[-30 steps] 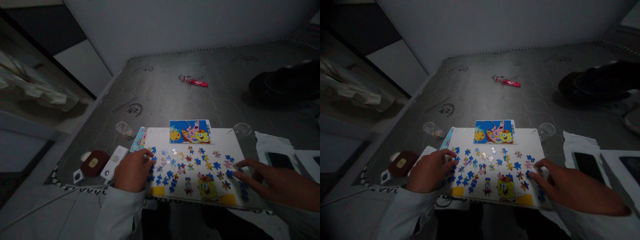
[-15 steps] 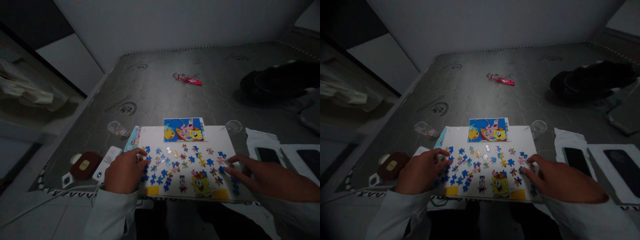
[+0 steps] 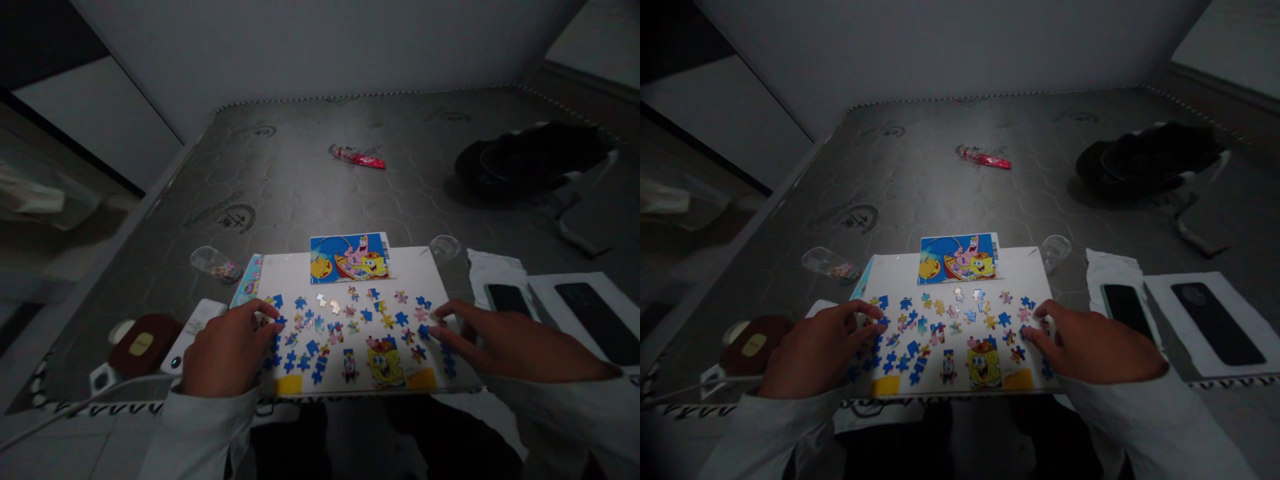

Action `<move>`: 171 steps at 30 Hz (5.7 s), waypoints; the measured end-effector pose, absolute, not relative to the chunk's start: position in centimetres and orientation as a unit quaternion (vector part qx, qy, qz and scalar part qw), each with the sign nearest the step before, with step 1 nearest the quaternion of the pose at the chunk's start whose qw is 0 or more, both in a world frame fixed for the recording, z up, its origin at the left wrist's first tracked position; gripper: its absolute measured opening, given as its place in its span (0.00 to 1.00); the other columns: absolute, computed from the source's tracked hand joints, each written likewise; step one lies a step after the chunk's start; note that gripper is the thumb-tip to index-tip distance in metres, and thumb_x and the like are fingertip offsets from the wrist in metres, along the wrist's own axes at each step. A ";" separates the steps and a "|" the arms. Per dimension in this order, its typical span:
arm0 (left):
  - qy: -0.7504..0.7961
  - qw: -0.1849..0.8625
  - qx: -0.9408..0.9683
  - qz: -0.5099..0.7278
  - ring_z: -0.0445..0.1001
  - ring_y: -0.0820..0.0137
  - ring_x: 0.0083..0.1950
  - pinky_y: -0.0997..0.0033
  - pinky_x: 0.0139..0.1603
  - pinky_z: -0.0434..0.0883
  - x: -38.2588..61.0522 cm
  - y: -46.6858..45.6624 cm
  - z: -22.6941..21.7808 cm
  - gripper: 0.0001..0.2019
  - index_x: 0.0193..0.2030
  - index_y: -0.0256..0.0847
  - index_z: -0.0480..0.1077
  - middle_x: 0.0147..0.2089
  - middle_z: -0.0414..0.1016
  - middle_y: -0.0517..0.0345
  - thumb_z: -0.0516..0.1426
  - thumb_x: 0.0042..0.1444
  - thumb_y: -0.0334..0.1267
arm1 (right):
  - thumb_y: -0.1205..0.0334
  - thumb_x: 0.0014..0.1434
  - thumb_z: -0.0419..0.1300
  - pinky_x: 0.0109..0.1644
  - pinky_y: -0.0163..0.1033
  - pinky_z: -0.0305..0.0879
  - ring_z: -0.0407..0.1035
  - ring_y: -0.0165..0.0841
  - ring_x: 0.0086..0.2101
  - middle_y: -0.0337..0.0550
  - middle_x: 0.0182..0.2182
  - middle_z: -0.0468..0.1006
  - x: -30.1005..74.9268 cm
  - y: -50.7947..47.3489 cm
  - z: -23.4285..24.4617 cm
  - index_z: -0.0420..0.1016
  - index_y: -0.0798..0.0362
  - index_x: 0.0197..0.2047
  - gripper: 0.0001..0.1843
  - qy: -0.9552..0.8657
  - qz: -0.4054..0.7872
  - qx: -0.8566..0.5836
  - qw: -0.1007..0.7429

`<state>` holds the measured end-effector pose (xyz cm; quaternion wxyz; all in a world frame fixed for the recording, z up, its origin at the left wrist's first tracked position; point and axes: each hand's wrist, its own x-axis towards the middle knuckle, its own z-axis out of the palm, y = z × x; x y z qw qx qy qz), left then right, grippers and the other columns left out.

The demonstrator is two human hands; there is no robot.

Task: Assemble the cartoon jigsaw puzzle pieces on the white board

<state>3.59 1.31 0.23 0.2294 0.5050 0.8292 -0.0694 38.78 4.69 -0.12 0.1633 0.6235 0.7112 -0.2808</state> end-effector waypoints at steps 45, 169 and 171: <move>0.824 0.223 0.515 -0.072 0.76 0.61 0.41 0.66 0.33 0.60 3.1 1.3 -0.2 0.14 0.49 0.59 0.74 0.40 0.78 0.61 0.55 0.59 0.52 | 0.41 0.61 0.54 0.32 0.43 0.68 0.78 0.40 0.30 0.43 0.31 0.83 37.4 4.6 0.8 0.75 0.44 0.52 0.23 0.698 -0.250 0.649 0.172; 0.805 0.266 0.512 -0.141 0.75 0.65 0.38 0.68 0.32 0.59 -0.3 -1.9 1.1 0.11 0.42 0.56 0.75 0.34 0.75 0.65 0.63 0.51 0.47 | 0.25 0.42 0.45 0.31 0.51 0.68 0.76 0.46 0.26 0.44 0.29 0.82 38.2 4.8 -1.2 0.75 0.44 0.52 0.45 0.663 -0.305 0.665 0.160; 0.804 0.274 0.510 -0.138 0.75 0.66 0.37 0.69 0.33 0.61 -1.0 -2.1 0.8 0.12 0.42 0.55 0.75 0.34 0.75 0.64 0.64 0.50 0.47 | 0.24 0.42 0.45 0.32 0.51 0.68 0.76 0.46 0.26 0.44 0.29 0.82 38.4 4.9 -1.3 0.75 0.44 0.51 0.44 0.665 -0.304 0.666 0.146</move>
